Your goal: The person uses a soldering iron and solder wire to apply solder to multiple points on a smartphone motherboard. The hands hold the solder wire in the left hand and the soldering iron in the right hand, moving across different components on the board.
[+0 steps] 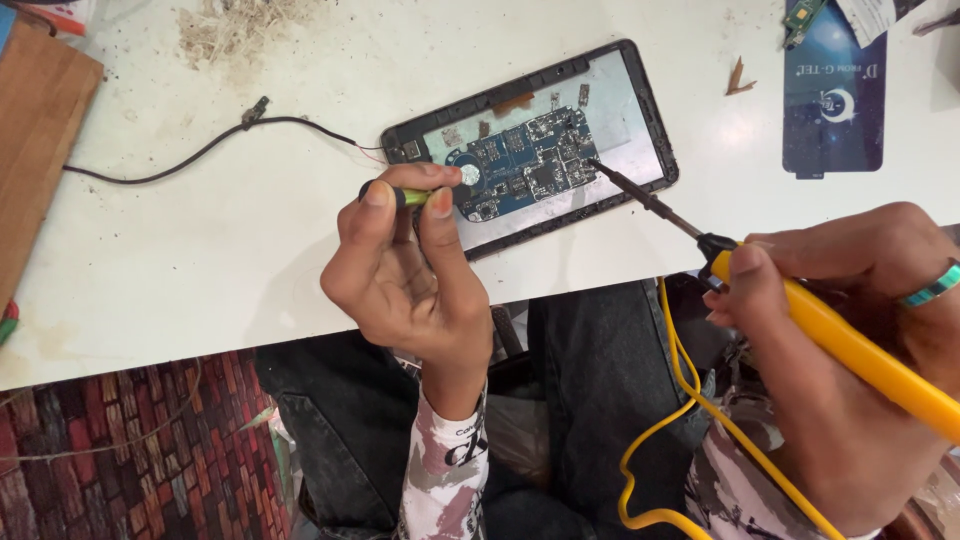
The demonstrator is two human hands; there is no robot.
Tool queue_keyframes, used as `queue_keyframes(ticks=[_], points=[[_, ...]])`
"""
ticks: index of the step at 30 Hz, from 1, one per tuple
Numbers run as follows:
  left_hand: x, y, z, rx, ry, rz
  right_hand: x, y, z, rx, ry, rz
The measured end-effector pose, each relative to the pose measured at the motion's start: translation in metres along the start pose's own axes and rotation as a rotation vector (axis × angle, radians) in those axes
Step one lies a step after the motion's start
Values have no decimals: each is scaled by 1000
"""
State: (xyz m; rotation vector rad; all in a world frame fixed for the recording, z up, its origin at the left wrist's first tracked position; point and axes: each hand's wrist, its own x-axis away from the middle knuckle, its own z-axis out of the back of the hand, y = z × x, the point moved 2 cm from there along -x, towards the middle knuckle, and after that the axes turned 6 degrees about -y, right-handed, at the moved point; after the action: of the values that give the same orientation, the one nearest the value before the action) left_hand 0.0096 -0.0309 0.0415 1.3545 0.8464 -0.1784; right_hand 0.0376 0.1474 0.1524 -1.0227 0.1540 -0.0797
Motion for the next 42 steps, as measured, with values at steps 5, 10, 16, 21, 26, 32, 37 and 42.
queue_keyframes(ticks=[5, 10, 16, 21, 26, 32, 37, 42], points=[[0, 0, 1, 2, 3, -2, 2, 3, -1, -18, 5, 1], [-1, -1, 1, 4, 6, 2, 2, 3, -1, -3, -3, 14], [-1, -1, 1, 5, -1, -3, 2, 4, -1, -24, -4, 5], [0, -2, 1, 5, -1, -6, 3, 4, -1, -11, -4, 16], [-2, -2, 3, 11, 3, -7, 3, 2, -3, -25, 5, 14], [-2, -3, 4, -2, -12, -19, 3, 1, -3, -46, 2, 5], [-4, 0, 7, 1, -12, -8, 2, -3, -4, -41, -8, -3], [-7, 1, 5, -1, -1, 0, 0, -4, -3, -13, -18, 8]])
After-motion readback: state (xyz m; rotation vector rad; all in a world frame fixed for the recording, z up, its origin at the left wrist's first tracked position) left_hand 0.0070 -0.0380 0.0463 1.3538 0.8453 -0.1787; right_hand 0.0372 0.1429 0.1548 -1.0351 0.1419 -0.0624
